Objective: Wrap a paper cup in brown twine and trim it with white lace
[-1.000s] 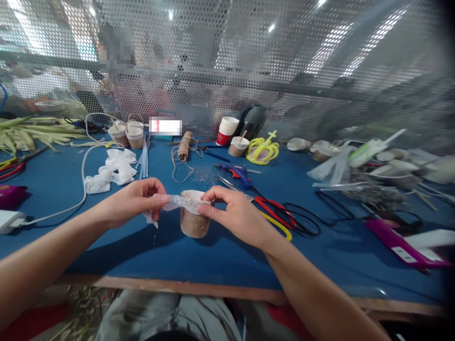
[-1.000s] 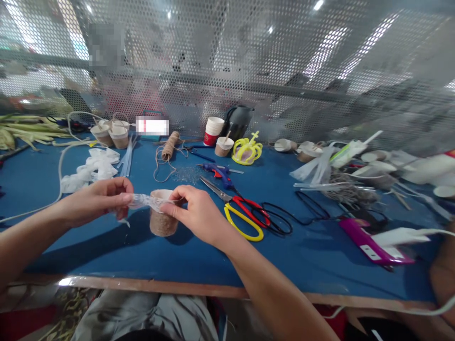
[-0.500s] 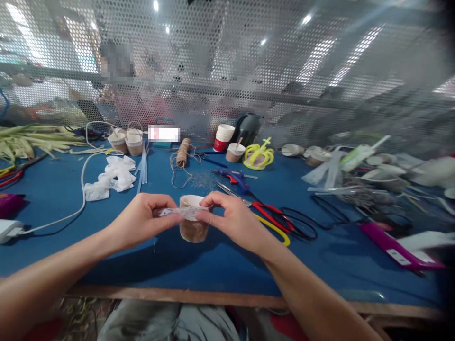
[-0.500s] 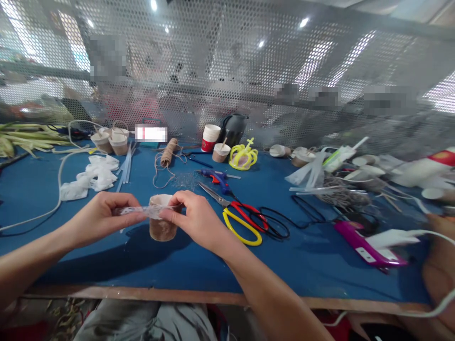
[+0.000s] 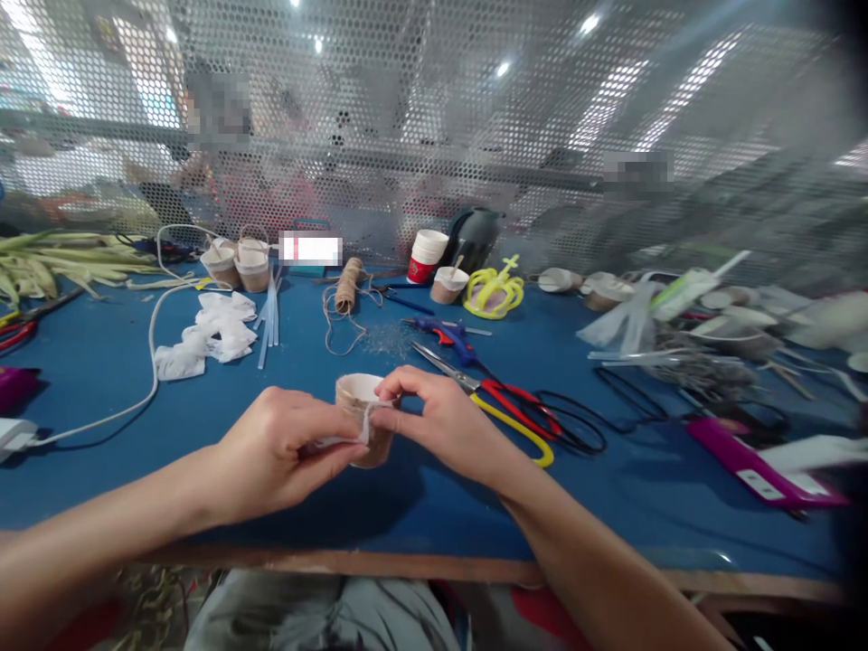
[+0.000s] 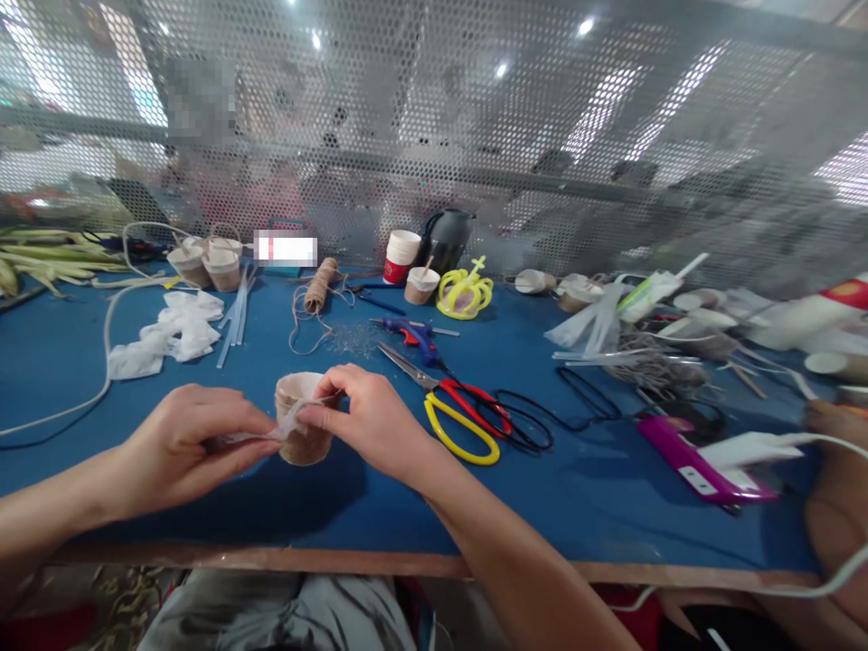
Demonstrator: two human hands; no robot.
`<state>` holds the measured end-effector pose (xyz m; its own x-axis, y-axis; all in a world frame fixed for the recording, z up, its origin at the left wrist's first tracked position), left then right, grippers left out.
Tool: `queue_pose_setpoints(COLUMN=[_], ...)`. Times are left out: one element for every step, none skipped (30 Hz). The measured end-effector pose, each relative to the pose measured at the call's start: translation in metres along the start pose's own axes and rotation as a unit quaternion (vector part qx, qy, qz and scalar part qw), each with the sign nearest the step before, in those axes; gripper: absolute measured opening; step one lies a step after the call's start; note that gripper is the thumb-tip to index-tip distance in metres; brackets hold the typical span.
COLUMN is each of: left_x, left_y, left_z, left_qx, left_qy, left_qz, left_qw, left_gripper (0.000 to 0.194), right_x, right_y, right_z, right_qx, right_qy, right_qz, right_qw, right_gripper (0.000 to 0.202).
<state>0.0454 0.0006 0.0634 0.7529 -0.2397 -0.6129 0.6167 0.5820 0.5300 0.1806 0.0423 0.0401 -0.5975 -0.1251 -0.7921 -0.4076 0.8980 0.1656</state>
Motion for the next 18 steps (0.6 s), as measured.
queue_pose_setpoints(left_x=[0.000, 0.001, 0.001, 0.001, -0.001, -0.003, -0.005, -0.008, -0.011, -0.014, -0.016, -0.019, -0.020, -0.021, -0.022, -0.022, -0.022, -0.021], left_y=[0.000, 0.000, 0.000, -0.001, -0.001, -0.001, -0.002, -0.002, -0.003, -0.004, -0.004, -0.005, -0.005, -0.005, -0.006, -0.006, -0.006, -0.006], left_z=[0.000, -0.001, -0.002, -0.004, -0.007, -0.010, -0.013, -0.016, -0.020, -0.024, -0.027, -0.030, -0.033, -0.035, -0.037, -0.039, -0.041, -0.043], left_qx=[-0.002, -0.010, -0.023, -0.041, -0.062, -0.083, -0.104, -0.126, -0.147, -0.164, -0.179, -0.190, -0.198, -0.204, -0.209, -0.213, -0.217, -0.222], left_qy=[0.006, 0.010, 0.012, 0.012, 0.009, 0.003, -0.006, -0.015, -0.024, -0.032, -0.038, -0.043, -0.047, -0.050, -0.053, -0.056, -0.060, -0.063], left_qz=[-0.007, -0.017, -0.026, -0.032, -0.034, -0.031, -0.024, -0.014, -0.005, 0.004, 0.011, 0.018, 0.023, 0.025, 0.025, 0.025, 0.024, 0.024], left_qw=[1.000, 1.000, 0.999, 0.999, 0.997, 0.996, 0.994, 0.992, 0.989, 0.986, 0.983, 0.981, 0.979, 0.977, 0.976, 0.975, 0.974, 0.973], left_gripper=[0.019, 0.020, 0.021, 0.021, 0.022, 0.022, 0.022, 0.023, 0.023, 0.024, 0.025, 0.025, 0.026, 0.026, 0.026, 0.026, 0.026, 0.026], right_x=[0.000, 0.001, 0.001, 0.001, 0.001, 0.001, 0.000, 0.000, -0.001, -0.002, -0.002, -0.003, -0.003, -0.003, -0.003, -0.003, -0.003, -0.004], right_y=[0.000, 0.000, 0.000, -0.001, -0.001, -0.001, -0.001, -0.001, -0.001, -0.002, -0.002, -0.003, -0.003, -0.003, -0.004, -0.004, -0.004, -0.004], right_z=[0.000, 0.000, 0.000, 0.001, 0.001, 0.001, 0.001, 0.001, 0.000, 0.000, 0.000, -0.001, -0.001, -0.001, -0.001, -0.001, -0.001, -0.001], right_qx=[-0.001, -0.002, -0.004, -0.005, -0.006, -0.008, -0.009, -0.010, -0.011, -0.012, -0.012, -0.012, -0.012, -0.011, -0.011, -0.010, -0.010, -0.009], right_qy=[0.001, 0.000, -0.001, -0.002, -0.003, -0.002, 0.000, 0.003, 0.008, 0.014, 0.020, 0.026, 0.032, 0.037, 0.041, 0.042, 0.043, 0.043], right_qz=[0.001, 0.000, 0.000, 0.000, 0.000, 0.001, 0.004, 0.005, 0.006, 0.007, 0.007, 0.005, 0.004, 0.003, 0.001, -0.001, -0.001, -0.001], right_qw=[1.000, 1.000, 1.000, 1.000, 1.000, 1.000, 1.000, 1.000, 1.000, 1.000, 1.000, 1.000, 0.999, 0.999, 0.999, 0.999, 0.999, 0.999], right_gripper=[0.011, 0.011, 0.011, 0.011, 0.011, 0.011, 0.011, 0.011, 0.011, 0.011, 0.011, 0.012, 0.012, 0.012, 0.012, 0.012, 0.012, 0.012])
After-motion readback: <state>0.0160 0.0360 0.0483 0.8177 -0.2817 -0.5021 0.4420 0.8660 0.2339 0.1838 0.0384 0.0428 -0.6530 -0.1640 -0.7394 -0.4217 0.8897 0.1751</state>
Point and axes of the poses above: each hand's wrist, its own y-axis towards the middle knuckle, its own x-axis out of the palm, z = x × y, the point moved 6 cm from there along y, towards the middle knuckle, and after that the axes turned 12 degrees about -y, right-handed, at the moved point
